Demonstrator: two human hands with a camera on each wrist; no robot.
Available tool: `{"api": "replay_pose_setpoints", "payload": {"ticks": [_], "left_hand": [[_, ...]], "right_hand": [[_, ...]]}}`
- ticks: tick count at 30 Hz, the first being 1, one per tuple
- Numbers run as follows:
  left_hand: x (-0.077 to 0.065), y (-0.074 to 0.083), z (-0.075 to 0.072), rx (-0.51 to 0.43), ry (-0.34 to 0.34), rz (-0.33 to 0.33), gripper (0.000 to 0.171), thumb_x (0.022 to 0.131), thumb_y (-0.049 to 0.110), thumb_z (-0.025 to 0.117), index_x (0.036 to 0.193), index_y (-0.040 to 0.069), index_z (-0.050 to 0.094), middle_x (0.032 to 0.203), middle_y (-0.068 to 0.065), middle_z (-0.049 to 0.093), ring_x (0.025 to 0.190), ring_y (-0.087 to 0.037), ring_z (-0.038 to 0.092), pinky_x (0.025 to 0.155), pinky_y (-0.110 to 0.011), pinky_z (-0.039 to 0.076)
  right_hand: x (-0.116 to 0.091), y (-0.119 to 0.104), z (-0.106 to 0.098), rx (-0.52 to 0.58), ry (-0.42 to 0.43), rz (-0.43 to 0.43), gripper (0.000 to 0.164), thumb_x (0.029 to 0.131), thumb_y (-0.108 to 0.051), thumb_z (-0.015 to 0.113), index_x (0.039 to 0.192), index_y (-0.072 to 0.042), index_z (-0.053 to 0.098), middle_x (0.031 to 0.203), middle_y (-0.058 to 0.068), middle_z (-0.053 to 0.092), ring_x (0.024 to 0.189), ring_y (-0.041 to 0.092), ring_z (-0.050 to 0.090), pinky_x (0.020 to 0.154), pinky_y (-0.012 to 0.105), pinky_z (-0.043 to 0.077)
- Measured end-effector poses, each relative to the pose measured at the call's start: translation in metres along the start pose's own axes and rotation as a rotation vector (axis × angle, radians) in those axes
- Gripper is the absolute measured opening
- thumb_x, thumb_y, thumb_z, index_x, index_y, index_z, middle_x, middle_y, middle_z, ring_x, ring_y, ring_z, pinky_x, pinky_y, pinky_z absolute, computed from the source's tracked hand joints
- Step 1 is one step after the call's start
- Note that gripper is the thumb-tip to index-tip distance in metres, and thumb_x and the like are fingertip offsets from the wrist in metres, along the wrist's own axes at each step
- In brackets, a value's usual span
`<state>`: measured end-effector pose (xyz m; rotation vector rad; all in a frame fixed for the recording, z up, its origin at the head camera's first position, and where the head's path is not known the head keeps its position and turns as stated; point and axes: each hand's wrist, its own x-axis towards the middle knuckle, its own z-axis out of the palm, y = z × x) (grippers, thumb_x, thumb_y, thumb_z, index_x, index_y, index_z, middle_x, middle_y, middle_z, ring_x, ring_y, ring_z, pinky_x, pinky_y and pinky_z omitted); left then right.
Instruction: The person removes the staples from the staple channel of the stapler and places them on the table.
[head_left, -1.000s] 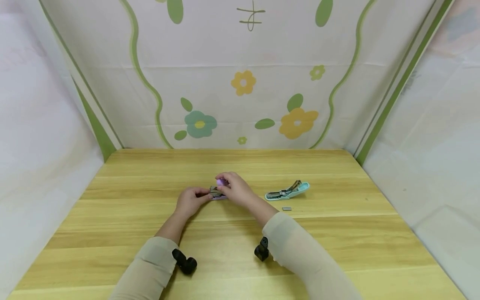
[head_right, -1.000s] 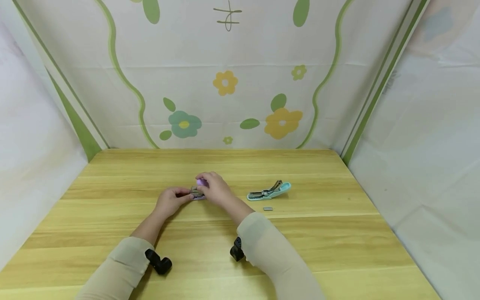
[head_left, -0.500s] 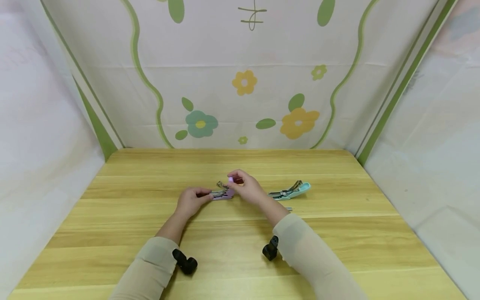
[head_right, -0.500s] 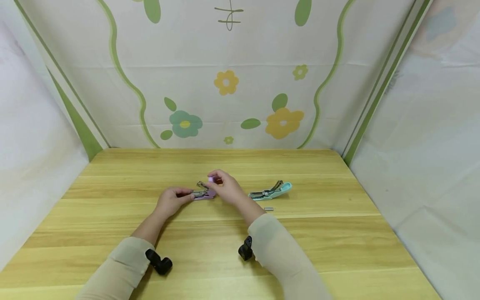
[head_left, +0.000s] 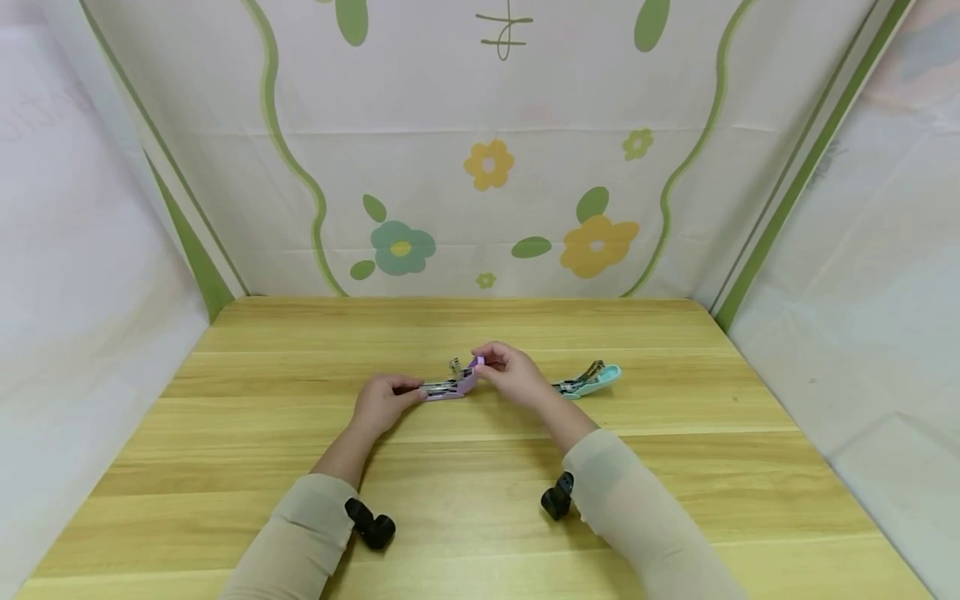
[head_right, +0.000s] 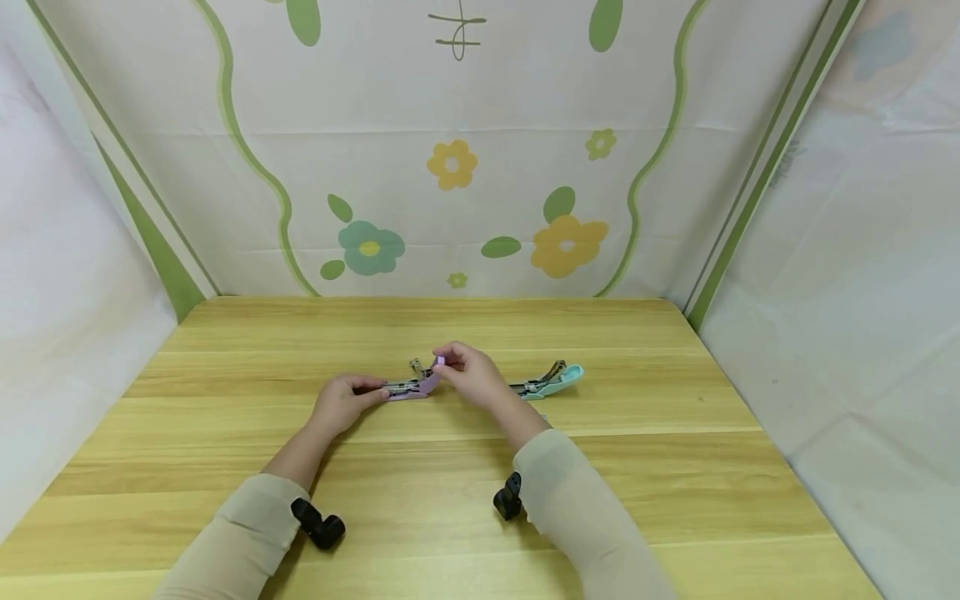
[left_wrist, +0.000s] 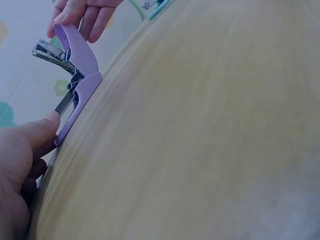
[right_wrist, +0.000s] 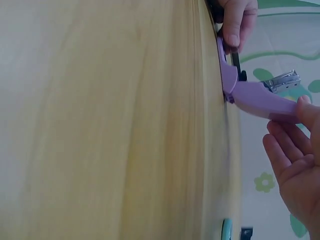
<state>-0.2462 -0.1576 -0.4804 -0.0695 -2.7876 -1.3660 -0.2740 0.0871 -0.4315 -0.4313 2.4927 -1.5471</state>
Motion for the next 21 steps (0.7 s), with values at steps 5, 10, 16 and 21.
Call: {"api": "replay_pose_setpoints", "payload": {"ticks": [5,10,16,21], "left_hand": [[0.000,0.000,0.000,-0.008,-0.005,-0.010,0.027,0.087,0.028,0.075,0.109,0.013,0.076,0.113,-0.009,0.072,0.107,-0.027,0.063,0.093,-0.045,0.050],[-0.001,0.000,-0.002,-0.007,-0.004,-0.020,0.027,0.087,0.028,0.075,0.109,0.013,0.076,0.114,-0.010,0.071,0.108,-0.027,0.062,0.094,-0.045,0.049],[-0.001,0.000,-0.001,-0.016,0.000,-0.016,0.027,0.086,0.028,0.075,0.109,0.013,0.077,0.114,-0.009,0.072,0.107,-0.027,0.063,0.093,-0.045,0.050],[-0.001,-0.001,-0.001,-0.022,0.002,-0.016,0.027,0.086,0.028,0.076,0.108,0.013,0.077,0.113,-0.008,0.072,0.105,-0.025,0.064,0.090,-0.042,0.050]], "right_hand": [[-0.001,0.010,-0.011,-0.021,0.018,0.032,0.033,0.092,-0.016,0.069,0.123,-0.006,0.066,0.118,0.008,0.069,0.111,0.021,0.065,0.093,0.031,0.055],[0.001,0.023,-0.017,-0.081,0.028,0.048,0.033,0.090,-0.019,0.072,0.121,-0.009,0.068,0.118,0.006,0.070,0.111,0.021,0.066,0.095,0.031,0.055],[0.000,0.027,-0.018,-0.124,0.031,0.055,0.032,0.090,-0.021,0.072,0.120,-0.012,0.069,0.118,0.005,0.071,0.112,0.020,0.066,0.095,0.031,0.054],[-0.001,0.028,-0.017,-0.108,0.032,0.033,0.038,0.091,-0.021,0.071,0.126,-0.009,0.065,0.121,0.007,0.069,0.113,0.022,0.065,0.098,0.034,0.053]]}}
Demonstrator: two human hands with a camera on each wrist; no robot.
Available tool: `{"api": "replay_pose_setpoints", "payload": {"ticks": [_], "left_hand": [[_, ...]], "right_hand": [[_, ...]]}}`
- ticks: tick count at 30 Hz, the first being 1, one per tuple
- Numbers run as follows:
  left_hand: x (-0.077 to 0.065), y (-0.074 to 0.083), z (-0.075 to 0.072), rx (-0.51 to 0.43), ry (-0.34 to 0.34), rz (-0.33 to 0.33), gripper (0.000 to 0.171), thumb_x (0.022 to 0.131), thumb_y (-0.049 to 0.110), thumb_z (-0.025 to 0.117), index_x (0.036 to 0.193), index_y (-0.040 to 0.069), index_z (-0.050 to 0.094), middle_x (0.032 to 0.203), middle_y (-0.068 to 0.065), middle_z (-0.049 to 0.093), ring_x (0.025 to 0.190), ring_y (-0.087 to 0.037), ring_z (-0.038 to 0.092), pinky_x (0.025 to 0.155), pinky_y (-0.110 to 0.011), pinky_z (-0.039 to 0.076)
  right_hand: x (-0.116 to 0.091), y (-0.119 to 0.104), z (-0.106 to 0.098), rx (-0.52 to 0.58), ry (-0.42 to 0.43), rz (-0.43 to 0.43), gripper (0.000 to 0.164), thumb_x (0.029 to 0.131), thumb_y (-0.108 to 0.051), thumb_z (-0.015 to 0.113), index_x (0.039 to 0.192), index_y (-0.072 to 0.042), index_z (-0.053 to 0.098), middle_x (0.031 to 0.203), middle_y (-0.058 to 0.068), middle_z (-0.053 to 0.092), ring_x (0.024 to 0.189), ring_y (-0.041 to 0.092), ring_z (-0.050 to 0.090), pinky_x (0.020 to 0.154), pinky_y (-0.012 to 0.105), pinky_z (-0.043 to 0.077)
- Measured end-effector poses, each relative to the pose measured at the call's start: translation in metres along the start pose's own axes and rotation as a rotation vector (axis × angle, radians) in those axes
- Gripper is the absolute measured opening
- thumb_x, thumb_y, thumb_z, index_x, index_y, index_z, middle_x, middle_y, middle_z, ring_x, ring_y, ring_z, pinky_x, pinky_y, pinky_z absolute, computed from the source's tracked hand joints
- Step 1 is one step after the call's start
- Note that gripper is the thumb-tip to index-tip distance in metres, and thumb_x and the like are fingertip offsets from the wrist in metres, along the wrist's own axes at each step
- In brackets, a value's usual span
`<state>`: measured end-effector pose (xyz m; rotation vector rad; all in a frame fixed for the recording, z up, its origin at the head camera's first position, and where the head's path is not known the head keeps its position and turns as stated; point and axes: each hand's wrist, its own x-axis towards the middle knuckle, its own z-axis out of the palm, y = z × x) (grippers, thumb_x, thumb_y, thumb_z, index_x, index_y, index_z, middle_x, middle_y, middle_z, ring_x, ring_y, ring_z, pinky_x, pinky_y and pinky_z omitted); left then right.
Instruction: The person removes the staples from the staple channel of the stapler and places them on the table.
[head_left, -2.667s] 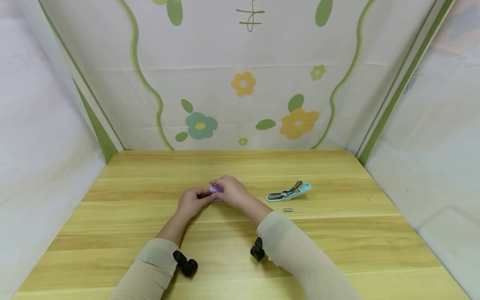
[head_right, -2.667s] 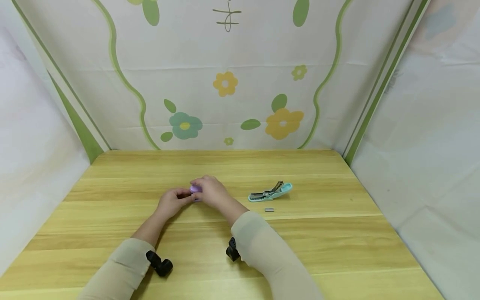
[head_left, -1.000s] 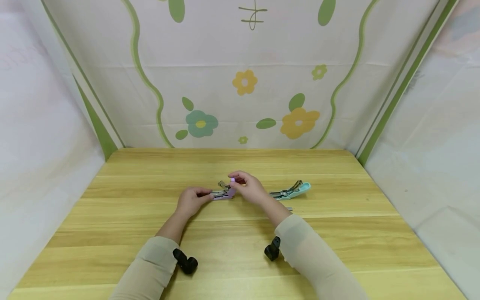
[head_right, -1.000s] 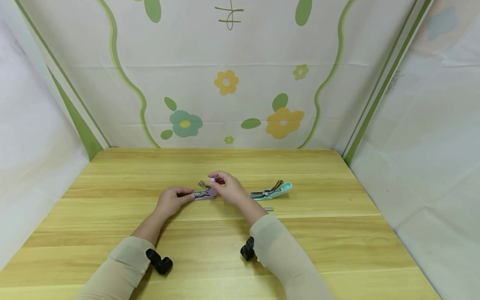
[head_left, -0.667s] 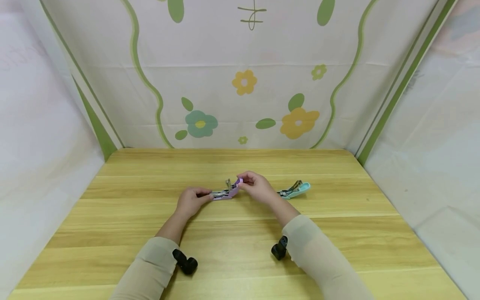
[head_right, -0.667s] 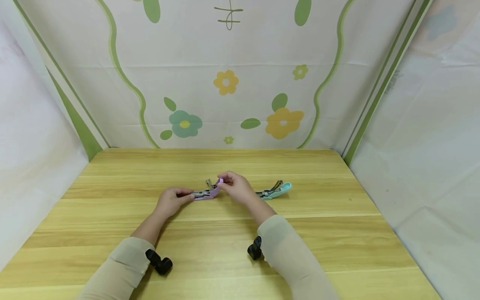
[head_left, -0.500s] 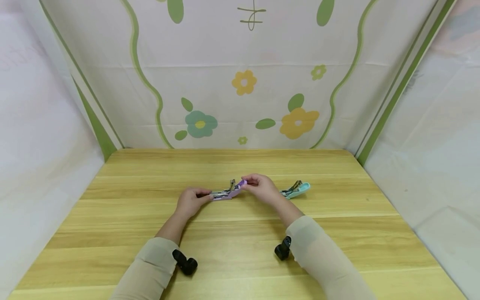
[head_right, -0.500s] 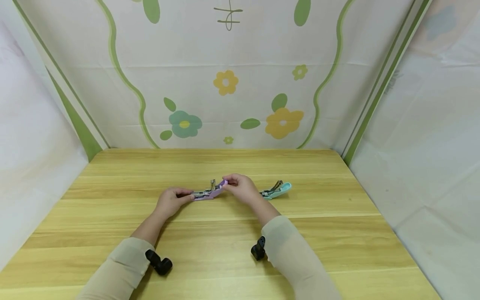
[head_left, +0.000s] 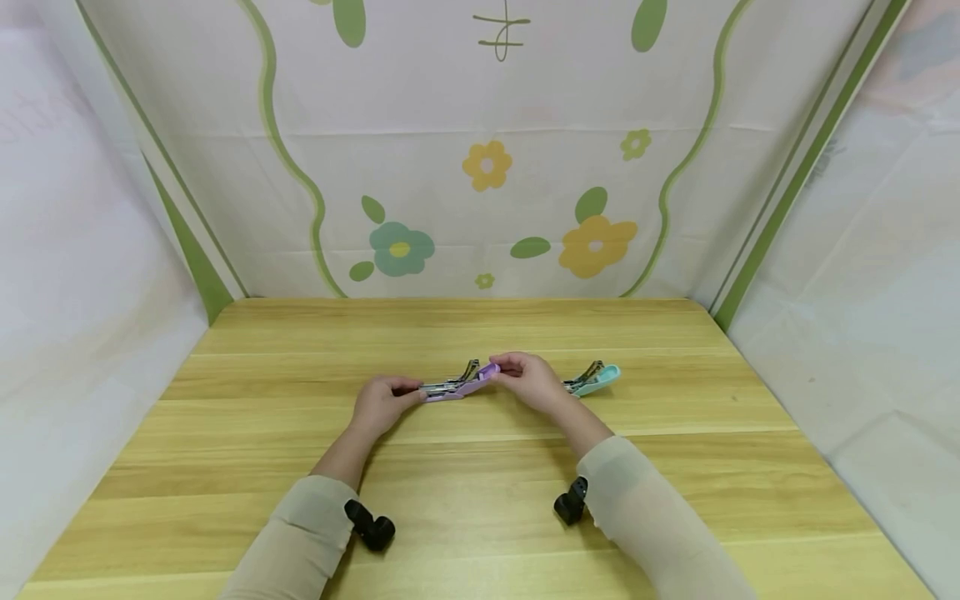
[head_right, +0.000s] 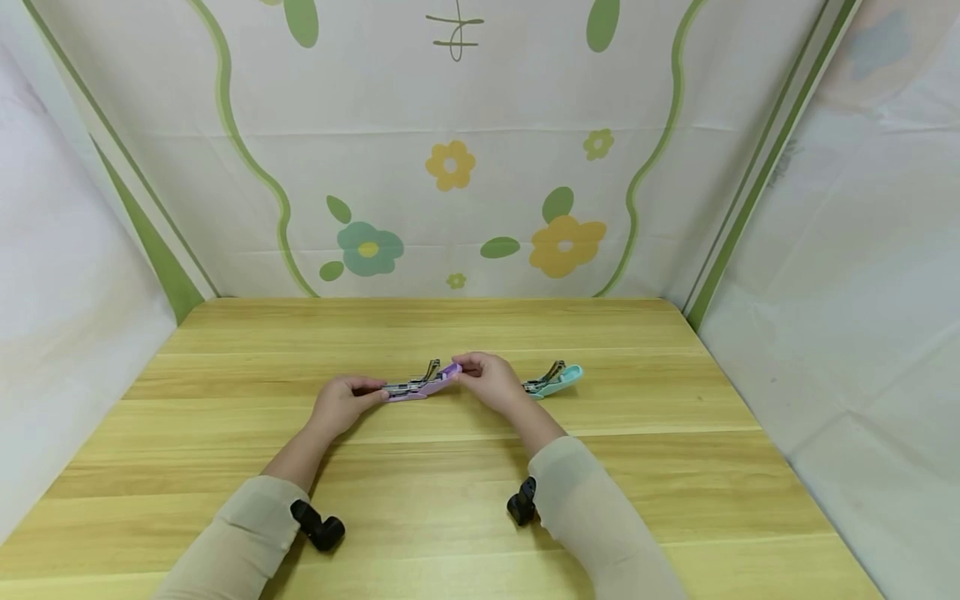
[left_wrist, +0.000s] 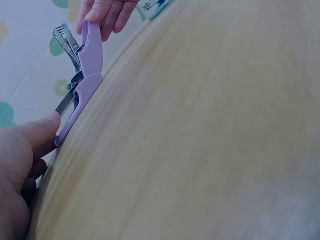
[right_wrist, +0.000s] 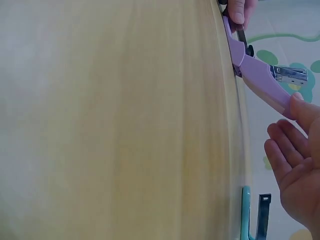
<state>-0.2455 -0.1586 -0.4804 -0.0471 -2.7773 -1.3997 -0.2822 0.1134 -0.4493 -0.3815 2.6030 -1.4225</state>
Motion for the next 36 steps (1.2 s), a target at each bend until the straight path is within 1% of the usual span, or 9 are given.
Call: {"api": "replay_pose_setpoints", "payload": {"ticks": [5,9,13,17,20,23,26,31,36], "left_hand": [[-0.001,-0.001,0.000,-0.008,0.004,-0.012,0.027,0.086,0.029,0.076,0.108,0.014,0.077,0.111,-0.008,0.072,0.104,-0.024,0.063,0.090,-0.042,0.050],[-0.001,0.000,-0.001,-0.007,0.005,-0.012,0.027,0.085,0.029,0.077,0.108,0.013,0.077,0.111,-0.008,0.072,0.104,-0.025,0.063,0.091,-0.042,0.050],[-0.001,0.000,-0.001,-0.003,0.006,-0.005,0.027,0.086,0.028,0.076,0.108,0.013,0.077,0.110,-0.008,0.072,0.103,-0.024,0.063,0.089,-0.041,0.050],[-0.001,0.000,-0.002,-0.006,0.004,-0.004,0.027,0.086,0.028,0.076,0.108,0.013,0.077,0.109,-0.008,0.073,0.100,-0.023,0.064,0.086,-0.038,0.050],[0.000,0.000,-0.001,-0.013,0.000,-0.005,0.027,0.086,0.029,0.076,0.108,0.013,0.077,0.108,-0.007,0.073,0.098,-0.021,0.064,0.084,-0.037,0.051],[0.001,0.000,-0.001,-0.025,-0.001,-0.004,0.028,0.085,0.029,0.077,0.108,0.013,0.077,0.108,-0.007,0.074,0.098,-0.021,0.064,0.084,-0.037,0.051],[0.001,0.000,0.000,-0.034,-0.004,0.000,0.028,0.086,0.029,0.077,0.108,0.012,0.077,0.107,-0.007,0.074,0.099,-0.021,0.065,0.086,-0.039,0.052],[0.001,0.000,0.000,-0.040,-0.007,0.009,0.028,0.086,0.029,0.076,0.108,0.012,0.077,0.107,-0.007,0.075,0.101,-0.022,0.066,0.088,-0.041,0.053],[0.001,-0.001,-0.001,-0.038,-0.005,0.017,0.026,0.086,0.029,0.076,0.107,0.012,0.077,0.106,-0.006,0.075,0.101,-0.022,0.066,0.088,-0.041,0.053]], "right_hand": [[-0.003,-0.004,-0.001,0.064,0.015,-0.033,0.049,0.091,-0.024,0.071,0.135,-0.005,0.058,0.132,0.012,0.063,0.121,0.026,0.061,0.104,0.039,0.049],[-0.007,-0.016,-0.002,0.146,0.064,-0.070,0.044,0.091,-0.019,0.070,0.131,-0.003,0.060,0.131,0.020,0.061,0.121,0.029,0.060,0.105,0.041,0.048],[-0.013,-0.030,0.001,0.195,0.104,-0.114,0.035,0.091,-0.013,0.070,0.123,-0.003,0.064,0.122,0.022,0.064,0.109,0.026,0.064,0.096,0.034,0.054],[-0.019,-0.039,0.013,0.199,0.070,-0.152,0.030,0.092,-0.011,0.069,0.121,-0.002,0.066,0.115,0.018,0.068,0.098,0.018,0.064,0.084,0.025,0.055],[-0.021,-0.041,0.026,0.182,0.020,-0.172,0.030,0.092,-0.012,0.068,0.120,-0.002,0.066,0.109,0.014,0.070,0.093,0.014,0.064,0.080,0.022,0.054],[-0.021,-0.041,0.039,0.149,-0.033,-0.180,0.030,0.092,-0.013,0.068,0.120,-0.001,0.066,0.103,0.013,0.070,0.087,0.012,0.062,0.075,0.021,0.052],[-0.019,-0.040,0.051,0.100,-0.072,-0.145,0.029,0.093,-0.016,0.068,0.120,-0.004,0.067,0.097,0.010,0.069,0.079,0.010,0.058,0.068,0.018,0.049],[-0.015,-0.040,0.066,0.013,-0.083,-0.099,0.026,0.094,-0.018,0.066,0.118,-0.009,0.068,0.085,0.003,0.065,0.066,0.008,0.051,0.057,0.018,0.043],[-0.011,-0.041,0.075,-0.078,-0.067,-0.070,0.027,0.093,-0.021,0.067,0.118,-0.010,0.068,0.076,-0.002,0.061,0.059,0.006,0.050,0.051,0.018,0.041]]}}
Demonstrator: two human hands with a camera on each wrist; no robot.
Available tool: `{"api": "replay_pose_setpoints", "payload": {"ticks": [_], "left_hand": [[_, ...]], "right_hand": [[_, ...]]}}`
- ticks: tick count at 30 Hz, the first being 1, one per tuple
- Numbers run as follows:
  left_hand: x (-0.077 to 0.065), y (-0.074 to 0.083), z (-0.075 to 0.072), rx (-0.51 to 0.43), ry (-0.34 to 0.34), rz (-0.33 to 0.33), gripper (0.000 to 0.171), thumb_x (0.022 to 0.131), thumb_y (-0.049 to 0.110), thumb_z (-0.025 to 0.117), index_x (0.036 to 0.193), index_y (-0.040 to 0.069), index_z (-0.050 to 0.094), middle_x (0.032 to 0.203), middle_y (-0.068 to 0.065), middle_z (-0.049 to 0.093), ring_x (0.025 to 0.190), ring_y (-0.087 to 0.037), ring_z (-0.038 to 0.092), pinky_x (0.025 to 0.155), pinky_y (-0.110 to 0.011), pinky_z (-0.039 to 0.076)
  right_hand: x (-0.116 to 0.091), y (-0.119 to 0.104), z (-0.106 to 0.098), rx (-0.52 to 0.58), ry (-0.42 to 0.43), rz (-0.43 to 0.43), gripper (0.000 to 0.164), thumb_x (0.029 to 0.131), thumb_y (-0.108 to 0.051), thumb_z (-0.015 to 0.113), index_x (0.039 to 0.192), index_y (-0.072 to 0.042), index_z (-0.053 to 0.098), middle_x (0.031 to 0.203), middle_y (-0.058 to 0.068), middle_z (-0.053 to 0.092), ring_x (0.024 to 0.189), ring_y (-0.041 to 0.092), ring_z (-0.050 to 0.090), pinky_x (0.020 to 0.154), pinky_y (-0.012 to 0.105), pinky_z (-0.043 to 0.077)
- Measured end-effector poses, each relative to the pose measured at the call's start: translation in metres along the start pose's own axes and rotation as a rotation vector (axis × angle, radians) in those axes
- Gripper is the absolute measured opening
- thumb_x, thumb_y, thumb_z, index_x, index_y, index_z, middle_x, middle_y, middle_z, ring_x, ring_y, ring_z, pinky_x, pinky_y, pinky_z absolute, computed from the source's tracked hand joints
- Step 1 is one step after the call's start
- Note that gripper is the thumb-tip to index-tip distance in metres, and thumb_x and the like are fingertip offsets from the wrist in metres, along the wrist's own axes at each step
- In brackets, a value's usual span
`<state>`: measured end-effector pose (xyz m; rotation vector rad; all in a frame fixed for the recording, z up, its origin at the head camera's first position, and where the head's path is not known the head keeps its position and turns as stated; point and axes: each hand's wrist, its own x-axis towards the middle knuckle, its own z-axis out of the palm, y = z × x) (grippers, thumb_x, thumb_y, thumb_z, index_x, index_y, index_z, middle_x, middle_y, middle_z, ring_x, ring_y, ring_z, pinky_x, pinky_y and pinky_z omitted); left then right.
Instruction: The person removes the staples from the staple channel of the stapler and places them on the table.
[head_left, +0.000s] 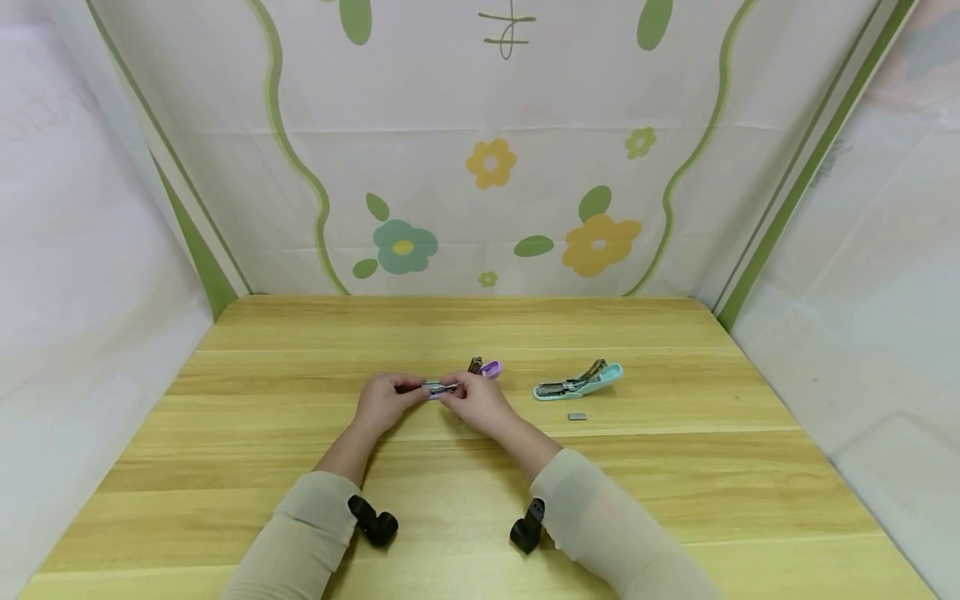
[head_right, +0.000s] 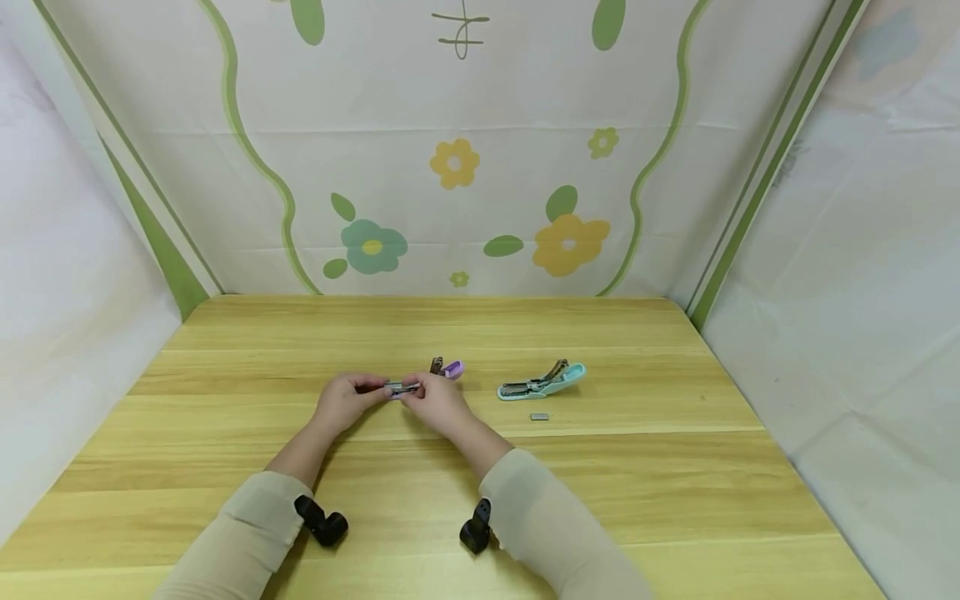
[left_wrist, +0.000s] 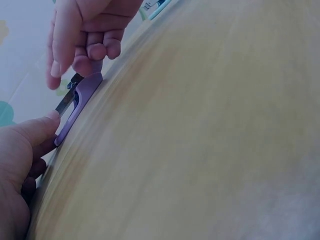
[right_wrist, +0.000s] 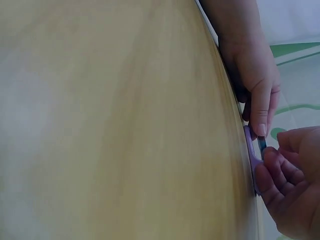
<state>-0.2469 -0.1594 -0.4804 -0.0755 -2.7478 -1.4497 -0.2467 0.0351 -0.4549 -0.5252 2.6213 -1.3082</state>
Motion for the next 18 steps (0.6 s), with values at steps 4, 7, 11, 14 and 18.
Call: {"api": "replay_pose_setpoints", "payload": {"ticks": [4,7,11,14,18], "left_hand": [[0.000,0.000,0.000,-0.003,0.000,0.001,0.026,0.087,0.029,0.076,0.106,0.012,0.077,0.106,-0.006,0.075,0.100,-0.022,0.067,0.088,-0.041,0.054],[0.000,0.000,0.000,-0.004,0.003,0.005,0.025,0.087,0.028,0.076,0.105,0.011,0.077,0.106,-0.007,0.075,0.099,-0.022,0.067,0.087,-0.040,0.054],[0.000,-0.001,0.000,-0.006,0.009,0.015,0.025,0.086,0.028,0.076,0.104,0.012,0.078,0.104,-0.006,0.075,0.098,-0.021,0.067,0.086,-0.040,0.054],[0.000,-0.002,0.001,-0.008,0.011,0.021,0.024,0.086,0.028,0.076,0.104,0.012,0.078,0.104,-0.006,0.075,0.098,-0.021,0.067,0.087,-0.040,0.054],[0.000,-0.003,0.001,-0.010,0.010,0.021,0.024,0.086,0.029,0.076,0.104,0.013,0.078,0.104,-0.005,0.076,0.100,-0.022,0.068,0.089,-0.041,0.054]], "right_hand": [[0.003,-0.002,0.005,-0.072,0.014,0.020,0.028,0.093,-0.021,0.066,0.118,-0.009,0.069,0.075,-0.002,0.060,0.062,0.007,0.050,0.053,0.018,0.041],[0.005,-0.006,0.007,-0.117,0.024,0.040,0.028,0.093,-0.022,0.066,0.118,-0.010,0.069,0.079,-0.002,0.063,0.066,0.007,0.051,0.057,0.019,0.042],[0.005,-0.011,0.009,-0.141,0.036,0.067,0.027,0.093,-0.020,0.065,0.117,-0.008,0.070,0.087,0.002,0.069,0.068,0.009,0.055,0.060,0.020,0.045],[0.005,-0.014,0.011,-0.138,0.039,0.078,0.027,0.093,-0.019,0.065,0.116,-0.006,0.070,0.097,0.005,0.073,0.075,0.011,0.060,0.066,0.022,0.050],[0.006,-0.017,0.012,-0.106,0.035,0.095,0.027,0.094,-0.021,0.065,0.115,-0.005,0.070,0.107,0.008,0.073,0.088,0.014,0.066,0.077,0.029,0.056]]}}
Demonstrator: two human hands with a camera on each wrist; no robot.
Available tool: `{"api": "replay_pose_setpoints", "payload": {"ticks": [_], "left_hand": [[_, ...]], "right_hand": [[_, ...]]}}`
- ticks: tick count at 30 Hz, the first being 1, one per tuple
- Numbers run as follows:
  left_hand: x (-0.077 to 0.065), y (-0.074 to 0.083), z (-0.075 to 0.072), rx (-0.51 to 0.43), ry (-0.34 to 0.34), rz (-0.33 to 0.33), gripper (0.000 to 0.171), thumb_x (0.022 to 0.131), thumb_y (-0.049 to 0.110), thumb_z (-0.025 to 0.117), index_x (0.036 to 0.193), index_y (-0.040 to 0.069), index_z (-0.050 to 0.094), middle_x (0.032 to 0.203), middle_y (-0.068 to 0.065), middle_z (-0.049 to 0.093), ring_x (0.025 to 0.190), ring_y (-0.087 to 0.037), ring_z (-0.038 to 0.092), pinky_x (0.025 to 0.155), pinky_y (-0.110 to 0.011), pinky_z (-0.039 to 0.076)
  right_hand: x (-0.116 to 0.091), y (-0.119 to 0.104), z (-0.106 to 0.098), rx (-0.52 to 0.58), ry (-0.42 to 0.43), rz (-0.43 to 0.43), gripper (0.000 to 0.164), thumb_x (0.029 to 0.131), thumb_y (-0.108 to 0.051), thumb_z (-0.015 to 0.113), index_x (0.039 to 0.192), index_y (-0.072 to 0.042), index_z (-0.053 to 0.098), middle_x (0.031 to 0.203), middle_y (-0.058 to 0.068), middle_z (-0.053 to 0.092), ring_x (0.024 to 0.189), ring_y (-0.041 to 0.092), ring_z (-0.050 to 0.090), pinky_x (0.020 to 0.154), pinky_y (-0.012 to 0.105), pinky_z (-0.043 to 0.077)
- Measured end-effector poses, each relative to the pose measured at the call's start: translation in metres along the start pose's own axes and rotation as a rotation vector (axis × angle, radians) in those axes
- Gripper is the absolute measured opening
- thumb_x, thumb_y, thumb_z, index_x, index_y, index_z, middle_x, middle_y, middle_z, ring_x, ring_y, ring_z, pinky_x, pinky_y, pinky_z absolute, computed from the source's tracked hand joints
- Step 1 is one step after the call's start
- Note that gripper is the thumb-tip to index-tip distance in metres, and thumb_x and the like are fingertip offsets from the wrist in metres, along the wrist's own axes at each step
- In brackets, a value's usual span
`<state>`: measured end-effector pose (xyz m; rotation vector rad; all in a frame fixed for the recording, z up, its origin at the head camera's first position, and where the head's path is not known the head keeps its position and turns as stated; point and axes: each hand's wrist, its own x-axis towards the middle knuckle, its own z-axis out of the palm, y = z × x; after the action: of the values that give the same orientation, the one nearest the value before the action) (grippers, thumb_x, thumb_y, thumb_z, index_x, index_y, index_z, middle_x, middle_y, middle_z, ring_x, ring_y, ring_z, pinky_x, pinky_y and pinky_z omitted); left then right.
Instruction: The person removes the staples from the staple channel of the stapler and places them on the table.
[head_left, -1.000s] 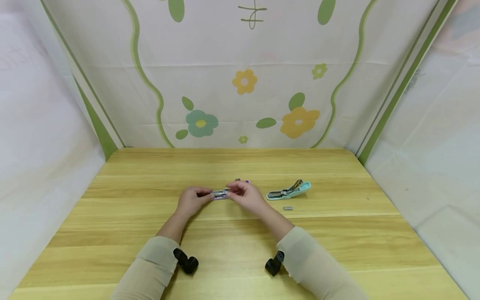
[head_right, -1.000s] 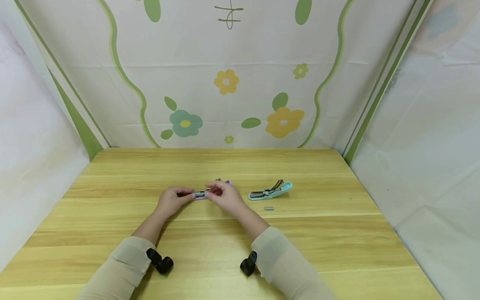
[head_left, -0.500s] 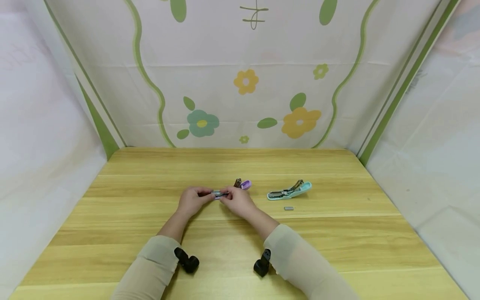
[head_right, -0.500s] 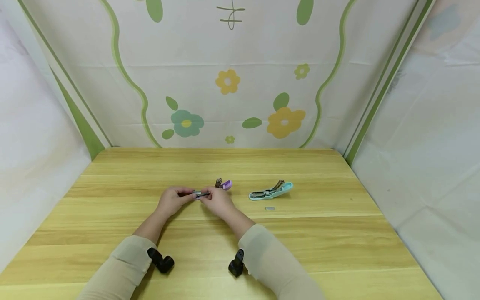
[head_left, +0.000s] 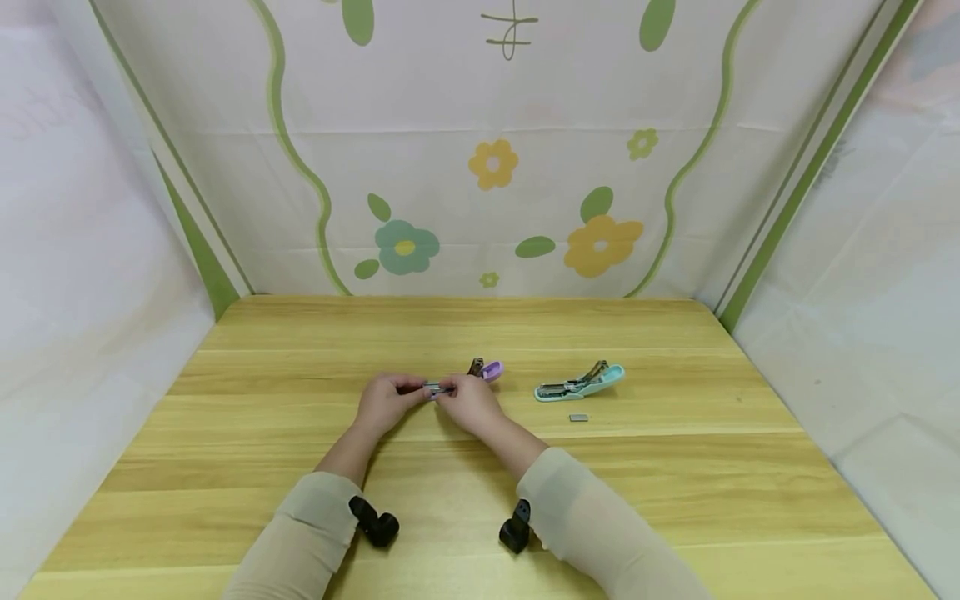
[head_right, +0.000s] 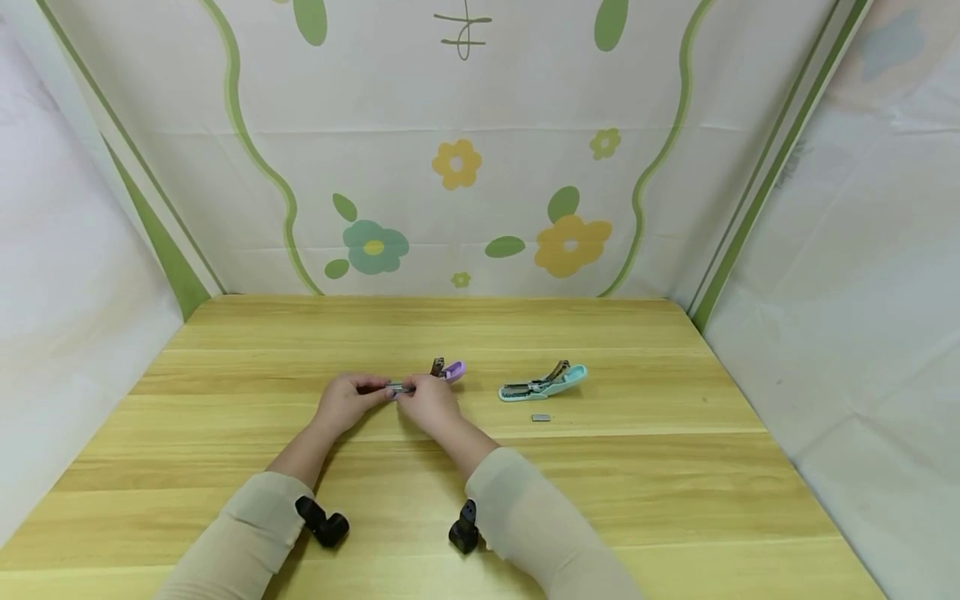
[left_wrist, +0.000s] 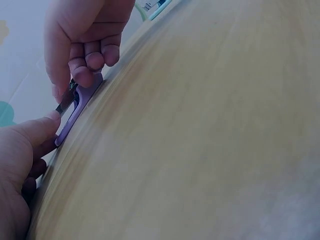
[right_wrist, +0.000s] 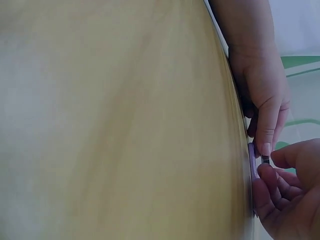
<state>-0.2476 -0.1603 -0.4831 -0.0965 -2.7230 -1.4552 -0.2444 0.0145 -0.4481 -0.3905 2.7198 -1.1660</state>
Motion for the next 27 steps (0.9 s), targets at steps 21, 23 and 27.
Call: {"api": "replay_pose_setpoints", "payload": {"ticks": [21,23,27], "left_hand": [[0.000,0.000,0.001,-0.010,-0.006,-0.040,0.025,0.086,0.029,0.076,0.104,0.012,0.077,0.107,-0.006,0.074,0.105,-0.024,0.066,0.093,-0.044,0.052],[0.000,0.000,0.001,-0.010,-0.006,-0.038,0.024,0.086,0.029,0.076,0.103,0.011,0.078,0.107,-0.006,0.075,0.105,-0.025,0.066,0.093,-0.044,0.052],[0.000,0.000,0.000,-0.002,-0.006,-0.027,0.023,0.087,0.028,0.075,0.102,0.011,0.078,0.106,-0.006,0.075,0.104,-0.025,0.067,0.093,-0.044,0.053]], "right_hand": [[0.006,0.005,0.019,0.590,0.101,0.182,0.019,0.092,-0.009,0.065,0.109,-0.001,0.067,0.080,0.013,0.072,0.056,0.010,0.059,0.050,0.020,0.051],[0.006,0.003,0.021,0.573,0.121,0.178,0.017,0.091,-0.008,0.066,0.107,-0.002,0.067,0.078,0.011,0.072,0.055,0.010,0.059,0.049,0.019,0.050],[0.007,0.002,0.024,0.526,0.160,0.172,0.013,0.091,-0.008,0.066,0.104,-0.003,0.067,0.076,0.007,0.071,0.055,0.009,0.059,0.051,0.018,0.050]]}}
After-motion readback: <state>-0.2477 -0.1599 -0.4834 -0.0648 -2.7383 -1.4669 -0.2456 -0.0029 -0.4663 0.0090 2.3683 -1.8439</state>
